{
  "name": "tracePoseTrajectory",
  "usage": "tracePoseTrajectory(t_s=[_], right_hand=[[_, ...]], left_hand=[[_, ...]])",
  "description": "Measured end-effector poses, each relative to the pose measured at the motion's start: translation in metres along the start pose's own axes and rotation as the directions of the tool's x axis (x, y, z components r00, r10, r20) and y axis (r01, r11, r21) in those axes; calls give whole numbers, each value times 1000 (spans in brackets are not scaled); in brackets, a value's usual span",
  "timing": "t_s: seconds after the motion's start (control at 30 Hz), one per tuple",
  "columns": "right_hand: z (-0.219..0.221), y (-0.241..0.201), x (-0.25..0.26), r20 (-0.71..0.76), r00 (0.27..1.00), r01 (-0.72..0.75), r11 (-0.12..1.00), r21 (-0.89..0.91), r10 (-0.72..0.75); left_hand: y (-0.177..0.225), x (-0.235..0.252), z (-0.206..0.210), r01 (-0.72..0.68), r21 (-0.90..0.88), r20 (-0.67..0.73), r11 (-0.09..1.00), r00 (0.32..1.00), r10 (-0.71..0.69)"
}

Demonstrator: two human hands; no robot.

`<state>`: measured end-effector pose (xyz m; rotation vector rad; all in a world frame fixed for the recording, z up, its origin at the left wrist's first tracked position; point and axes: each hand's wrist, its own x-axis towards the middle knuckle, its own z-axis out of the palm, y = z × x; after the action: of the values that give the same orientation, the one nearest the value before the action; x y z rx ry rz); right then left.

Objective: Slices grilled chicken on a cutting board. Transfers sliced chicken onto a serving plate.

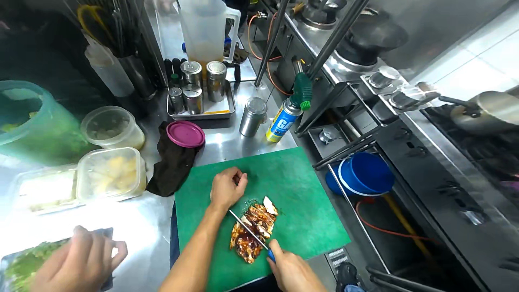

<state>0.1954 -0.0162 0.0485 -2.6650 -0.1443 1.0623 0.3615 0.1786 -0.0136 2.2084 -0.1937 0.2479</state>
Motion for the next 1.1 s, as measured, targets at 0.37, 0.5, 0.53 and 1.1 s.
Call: tracePoseTrajectory(t_s=[0.37, 0.5, 0.53, 1.1], right_hand=[[-2, -1, -21, -197, 970, 158, 985, 69, -142], [-17, -16, -27, 20, 999, 41, 998, 55, -42], [-18, -19, -26, 55, 998, 18, 999, 45, -20], [19, -5, -11, -176, 981, 94, 993, 68, -81]], left_hand=[[28, 14, -22, -97, -66, -92, 993, 992, 91], [7, -2, -9, -4, -71, -38, 997, 999, 2], [2, -5, -6, 14, -70, -29, 997, 999, -16], [11, 7, -13, -2, -74, -63, 997, 998, -2]])
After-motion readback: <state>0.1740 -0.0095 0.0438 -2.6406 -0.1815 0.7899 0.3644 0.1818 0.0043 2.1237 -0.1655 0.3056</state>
